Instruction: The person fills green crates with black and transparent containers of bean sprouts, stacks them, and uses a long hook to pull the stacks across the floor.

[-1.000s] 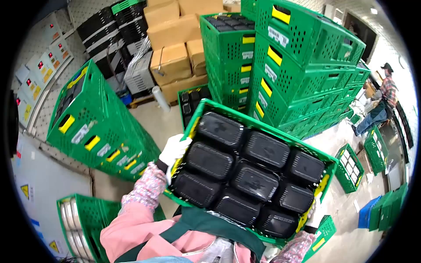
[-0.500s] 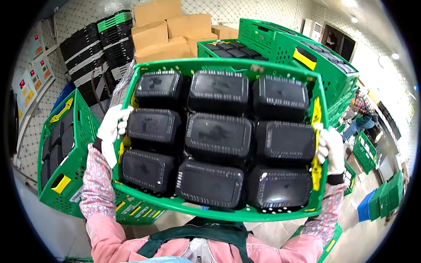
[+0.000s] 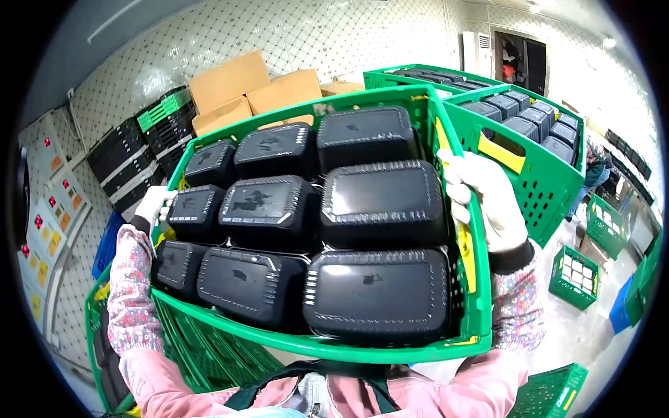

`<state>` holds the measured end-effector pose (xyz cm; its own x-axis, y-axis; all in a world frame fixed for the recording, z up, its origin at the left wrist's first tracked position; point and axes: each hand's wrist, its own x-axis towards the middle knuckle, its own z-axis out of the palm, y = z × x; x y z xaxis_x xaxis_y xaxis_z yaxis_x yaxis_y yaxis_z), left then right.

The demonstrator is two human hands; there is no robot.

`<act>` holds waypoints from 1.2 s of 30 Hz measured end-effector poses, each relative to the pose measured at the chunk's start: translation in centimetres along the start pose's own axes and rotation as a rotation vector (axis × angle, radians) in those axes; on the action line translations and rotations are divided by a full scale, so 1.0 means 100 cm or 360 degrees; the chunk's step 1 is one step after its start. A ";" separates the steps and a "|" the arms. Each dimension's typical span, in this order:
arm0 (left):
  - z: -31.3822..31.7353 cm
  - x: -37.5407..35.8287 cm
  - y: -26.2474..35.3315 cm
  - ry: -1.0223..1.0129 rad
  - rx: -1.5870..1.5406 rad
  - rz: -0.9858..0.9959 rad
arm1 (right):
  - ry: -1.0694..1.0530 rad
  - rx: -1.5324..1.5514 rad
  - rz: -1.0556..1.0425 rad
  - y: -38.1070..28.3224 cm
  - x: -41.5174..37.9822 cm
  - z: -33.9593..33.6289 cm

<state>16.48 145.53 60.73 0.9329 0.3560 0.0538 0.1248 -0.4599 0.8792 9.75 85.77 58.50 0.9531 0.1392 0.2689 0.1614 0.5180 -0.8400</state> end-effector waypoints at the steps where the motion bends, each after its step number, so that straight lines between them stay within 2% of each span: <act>1: -0.001 0.002 0.000 0.0014 0.0043 0.0043 | 0.0015 -0.0017 -0.0044 0.001 0.002 -0.003; 4: -0.006 0.005 0.010 0.0029 0.0152 0.0140 | -0.0027 0.0041 -0.0039 0.007 0.011 -0.005; 5: -0.002 -0.004 0.019 0.0034 0.0176 0.0045 | -0.0014 0.0047 -0.0097 0.014 0.011 -0.009; 8: -0.008 0.024 0.001 -0.0089 0.0280 0.0288 | -0.0017 0.0193 -0.0097 0.030 0.005 -0.018; 11: -0.006 0.053 -0.013 -0.0411 0.0290 0.0453 | 0.0095 0.0232 -0.0103 0.052 0.000 -0.027; 12: -0.001 0.056 -0.014 -0.0453 0.0153 0.0378 | 0.0114 0.0184 -0.0122 0.061 -0.006 -0.029; 13: 0.007 0.080 -0.025 -0.0522 0.0120 0.0531 | 0.0144 0.0118 -0.0158 0.068 -0.014 -0.030; 14: 0.017 0.118 -0.026 -0.0640 0.0090 0.0554 | 0.0269 -0.0137 -0.0146 0.070 0.007 -0.035; 15: 0.024 0.140 -0.041 -0.0766 0.0072 0.0564 | 0.0336 0.0134 -0.0128 0.079 0.010 -0.011; 17: 0.051 0.185 -0.062 -0.0836 0.0031 0.0519 | 0.0499 0.0254 -0.0076 0.085 0.018 0.011; 18: 0.061 0.203 -0.057 -0.0994 0.0042 0.0538 | 0.0685 -0.0163 -0.0433 0.095 0.015 0.048; 19: 0.069 0.223 -0.056 -0.1156 -0.0130 0.0561 | 0.0784 -0.0379 -0.0363 0.082 0.024 0.034; 21: 0.095 0.241 -0.038 -0.1234 -0.0197 0.0647 | 0.0852 -0.0382 -0.0379 0.080 0.035 0.031; 23: 0.110 0.261 -0.021 -0.1282 -0.0329 0.0660 | 0.0860 -0.0247 -0.0263 0.075 0.038 -0.009; 25: 0.117 0.282 -0.002 -0.1559 -0.0395 0.0793 | 0.0972 -0.0355 -0.0374 0.079 0.035 -0.004; 26: 0.118 0.274 0.005 -0.1609 -0.0622 0.0754 | 0.1008 -0.0547 -0.0167 0.070 0.032 -0.011; 27: 0.116 0.264 0.007 -0.1642 -0.0844 0.0700 | 0.1126 -0.0666 -0.0251 0.072 0.034 -0.011; 29: 0.122 0.300 -0.003 -0.2120 -0.0961 0.1050 | 0.1160 -0.0503 -0.0379 0.081 0.034 -0.008; 30: 0.127 0.312 -0.013 -0.1913 -0.1252 0.0923 | 0.1058 -0.0530 -0.0324 0.079 0.033 -0.018; 33: 0.108 0.279 -0.041 -0.1496 -0.1978 0.0669 | 0.1162 -0.0525 -0.0411 0.083 0.039 -0.001; 34: 0.112 0.264 -0.068 -0.1235 -0.1866 0.1129 | 0.1126 -0.0321 -0.0390 0.086 0.037 0.007; 35: 0.112 0.213 -0.057 -0.0967 -0.1912 0.0802 | 0.1125 -0.0377 -0.0308 0.078 0.040 -0.001; 36: 0.114 0.210 -0.067 -0.0948 -0.1871 0.0856 | 0.1147 -0.0376 -0.0335 0.079 0.039 0.004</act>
<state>39.07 146.76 50.59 0.8132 -0.1679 0.5572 -0.3582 0.6101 0.7067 14.64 90.73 53.04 0.8146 -0.5654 0.1295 0.3302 0.2683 -0.9050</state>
